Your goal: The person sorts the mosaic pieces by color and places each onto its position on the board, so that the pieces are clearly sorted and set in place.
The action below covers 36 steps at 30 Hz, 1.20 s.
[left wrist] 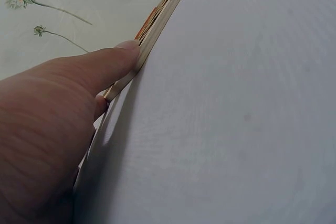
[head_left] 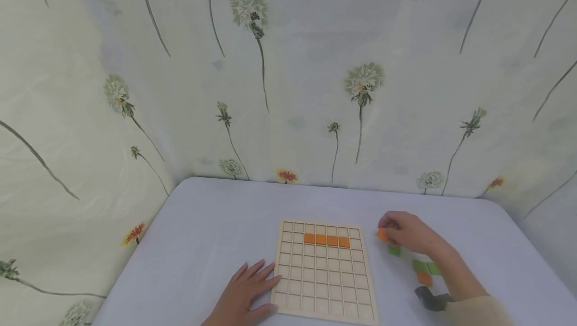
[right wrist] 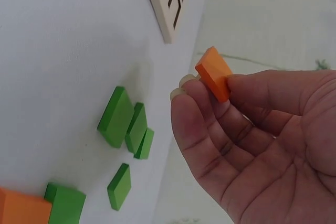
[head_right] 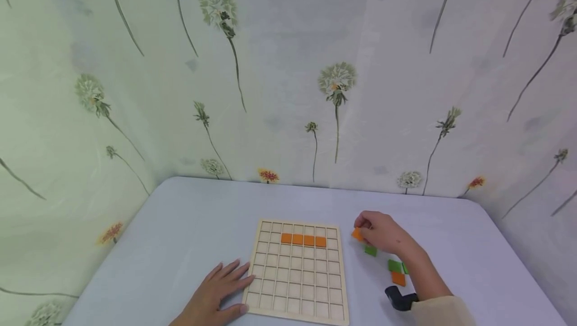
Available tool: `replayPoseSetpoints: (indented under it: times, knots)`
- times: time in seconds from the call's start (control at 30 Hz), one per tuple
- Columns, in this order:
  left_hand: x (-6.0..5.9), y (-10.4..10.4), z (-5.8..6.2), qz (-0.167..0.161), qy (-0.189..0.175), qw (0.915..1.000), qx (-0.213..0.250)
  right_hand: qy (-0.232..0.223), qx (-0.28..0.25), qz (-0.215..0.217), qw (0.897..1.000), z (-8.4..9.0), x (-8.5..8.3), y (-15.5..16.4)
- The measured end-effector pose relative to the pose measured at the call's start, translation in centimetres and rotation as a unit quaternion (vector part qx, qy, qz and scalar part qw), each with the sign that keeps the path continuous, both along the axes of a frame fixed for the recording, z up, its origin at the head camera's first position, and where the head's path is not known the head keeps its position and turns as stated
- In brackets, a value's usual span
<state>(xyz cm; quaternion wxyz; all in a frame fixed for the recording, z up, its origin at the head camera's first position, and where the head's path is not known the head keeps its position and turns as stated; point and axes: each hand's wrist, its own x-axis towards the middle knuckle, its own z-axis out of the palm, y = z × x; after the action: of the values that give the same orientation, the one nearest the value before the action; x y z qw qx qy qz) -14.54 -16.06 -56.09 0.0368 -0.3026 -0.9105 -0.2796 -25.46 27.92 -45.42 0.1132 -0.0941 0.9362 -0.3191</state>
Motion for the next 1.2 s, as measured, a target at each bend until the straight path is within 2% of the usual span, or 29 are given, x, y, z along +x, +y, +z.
replayPoseSetpoints:
  times: [0.43, 0.67, 0.83, 1.03, 1.2]
  knots:
    - [0.1, -0.1, -0.4, 0.0, 0.02, 0.9998, 0.001, 0.005, 0.012, 0.03, 0.999, 0.8, -0.3, -3.2]
    - [0.1, 0.0, 0.0, 0.001, 0.009, 1.0, 0.004, 0.02, 0.003, 0.055, 0.998, 1.1, -0.7, -5.2]
    - [0.1, 0.0, 0.2, 0.003, 0.013, 0.9999, -0.009, 0.013, -0.007, 0.065, 0.998, 1.4, -0.7, -7.0]
    - [0.3, -0.1, 0.4, -0.003, 0.003, 1.0, -0.003, 0.025, -0.019, 0.123, 0.992, 1.3, -0.8, -8.7]
    - [0.2, 0.0, 0.6, 0.001, -0.016, 0.9998, -0.014, 0.023, -0.004, 0.134, 0.991, 1.4, -0.9, -10.0]
